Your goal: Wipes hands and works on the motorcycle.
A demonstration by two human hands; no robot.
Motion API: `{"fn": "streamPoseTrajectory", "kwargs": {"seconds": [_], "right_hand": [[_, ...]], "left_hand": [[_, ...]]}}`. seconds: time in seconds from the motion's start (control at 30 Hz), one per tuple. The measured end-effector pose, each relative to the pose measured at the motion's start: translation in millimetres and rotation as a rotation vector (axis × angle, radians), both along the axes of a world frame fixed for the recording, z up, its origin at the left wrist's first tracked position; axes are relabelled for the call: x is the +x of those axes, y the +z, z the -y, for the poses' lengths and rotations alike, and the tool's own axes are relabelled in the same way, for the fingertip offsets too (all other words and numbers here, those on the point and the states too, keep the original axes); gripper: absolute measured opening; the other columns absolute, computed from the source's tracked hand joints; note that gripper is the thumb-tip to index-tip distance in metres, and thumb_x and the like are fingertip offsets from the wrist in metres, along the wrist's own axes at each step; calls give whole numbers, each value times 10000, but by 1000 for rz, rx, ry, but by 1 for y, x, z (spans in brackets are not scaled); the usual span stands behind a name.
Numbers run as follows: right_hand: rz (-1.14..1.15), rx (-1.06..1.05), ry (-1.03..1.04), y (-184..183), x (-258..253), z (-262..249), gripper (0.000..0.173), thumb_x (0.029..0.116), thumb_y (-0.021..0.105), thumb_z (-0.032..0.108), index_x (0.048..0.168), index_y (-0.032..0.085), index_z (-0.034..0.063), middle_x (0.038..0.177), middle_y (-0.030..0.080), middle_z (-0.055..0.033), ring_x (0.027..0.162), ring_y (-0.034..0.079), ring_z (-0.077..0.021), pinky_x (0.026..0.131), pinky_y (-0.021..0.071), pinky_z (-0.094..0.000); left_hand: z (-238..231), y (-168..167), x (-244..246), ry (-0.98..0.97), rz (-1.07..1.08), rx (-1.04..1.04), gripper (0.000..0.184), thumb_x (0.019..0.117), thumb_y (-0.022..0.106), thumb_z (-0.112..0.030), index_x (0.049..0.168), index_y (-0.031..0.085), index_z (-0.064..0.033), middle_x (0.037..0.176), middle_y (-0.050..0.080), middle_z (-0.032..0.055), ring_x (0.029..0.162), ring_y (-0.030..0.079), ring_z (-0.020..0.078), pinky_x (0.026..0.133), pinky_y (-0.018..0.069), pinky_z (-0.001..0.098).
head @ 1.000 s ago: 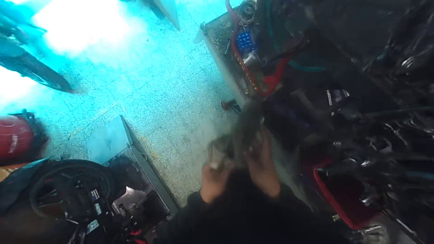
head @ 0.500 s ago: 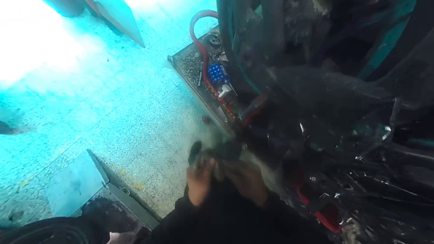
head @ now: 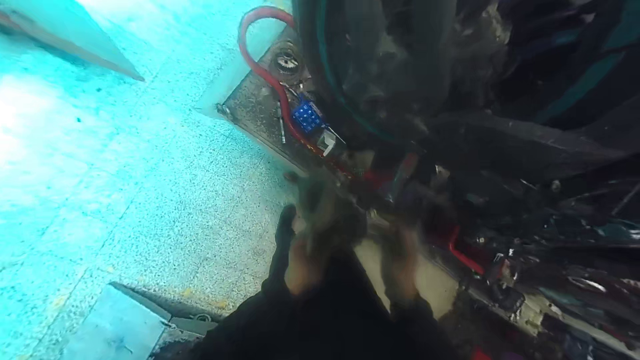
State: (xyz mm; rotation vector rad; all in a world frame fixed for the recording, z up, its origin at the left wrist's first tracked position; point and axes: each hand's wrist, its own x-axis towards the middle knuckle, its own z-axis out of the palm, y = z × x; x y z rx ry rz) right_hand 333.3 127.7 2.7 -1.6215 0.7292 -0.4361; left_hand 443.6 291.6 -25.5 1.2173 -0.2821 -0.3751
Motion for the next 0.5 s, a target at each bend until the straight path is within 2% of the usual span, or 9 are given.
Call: {"fn": "streamPoseTrajectory", "kwargs": {"seconds": [0.07, 0.1, 0.17, 0.2, 0.27, 0.37, 0.43, 0.5], "right_hand": [[165, -174, 13, 25, -1, 5, 207, 1041, 580, 105, 1220, 673, 57, 1154, 719, -70, 1009, 709, -197, 884, 621, -383], [177, -289, 68, 38, 1, 6, 198, 1041, 593, 149, 1190, 712, 95, 1172, 720, -46, 1079, 689, -187, 948, 593, -379], [100, -469, 206, 55, 5, 5, 207, 1006, 651, 186, 1165, 736, 85, 1215, 711, -85, 1177, 652, -213, 1025, 555, -407], [24, -525, 248, 57, 6, 3, 238, 987, 690, 209, 1177, 736, 73, 1198, 712, -98, 1157, 656, -202, 1013, 560, -393], [-118, -555, 241, 50, 1, -2, 292, 961, 741, 260, 1174, 733, 61, 1096, 715, -82, 1017, 676, -132, 908, 592, -311], [-161, -346, 90, 37, -19, -7, 247, 951, 747, 200, 1115, 725, 17, 1021, 716, -73, 881, 693, -97, 785, 619, -271], [-82, -82, -56, 35, -36, -11, 209, 961, 707, 105, 1132, 687, -12, 1019, 716, -59, 852, 695, -104, 755, 622, -282], [43, 154, -188, 33, -50, -10, 190, 996, 639, 61, 1167, 639, -22, 988, 713, -61, 805, 699, -138, 699, 627, -322]], "left_hand": [[-1, 1, 6, -101, 89, 37, 383, 862, 817, -84, 1209, 663, -29, 1143, 743, 1, 1074, 707, 97, 983, 604, 337], [2, 2, 9, -144, 113, 48, 429, 838, 841, -89, 1215, 655, -1, 1147, 744, 22, 1079, 709, 108, 985, 605, 346], [8, 7, 15, -232, 136, 73, 483, 806, 856, -84, 1221, 638, 29, 1149, 739, 31, 1084, 703, 96, 989, 599, 333], [12, 9, 16, -274, 131, 87, 495, 789, 867, -84, 1214, 641, 31, 1139, 745, 25, 1072, 708, 88, 979, 605, 324], [20, 12, 17, -384, 104, 115, 546, 764, 888, -87, 1234, 637, 31, 1149, 748, 29, 1067, 715, 94, 972, 613, 324], [29, 6, 18, -559, 133, 199, 657, 745, 916, -143, 1277, 605, 82, 1188, 732, 85, 1103, 705, 111, 1000, 595, 315], [32, 4, 20, -619, 168, 233, 673, 716, 930, -146, 1262, 615, 92, 1191, 730, 96, 1118, 697, 112, 1019, 581, 318], [38, -3, 23, -605, 168, 210, 642, 685, 941, -112, 1215, 633, 75, 1149, 748, 80, 1078, 721, 133, 983, 610, 348]]}}
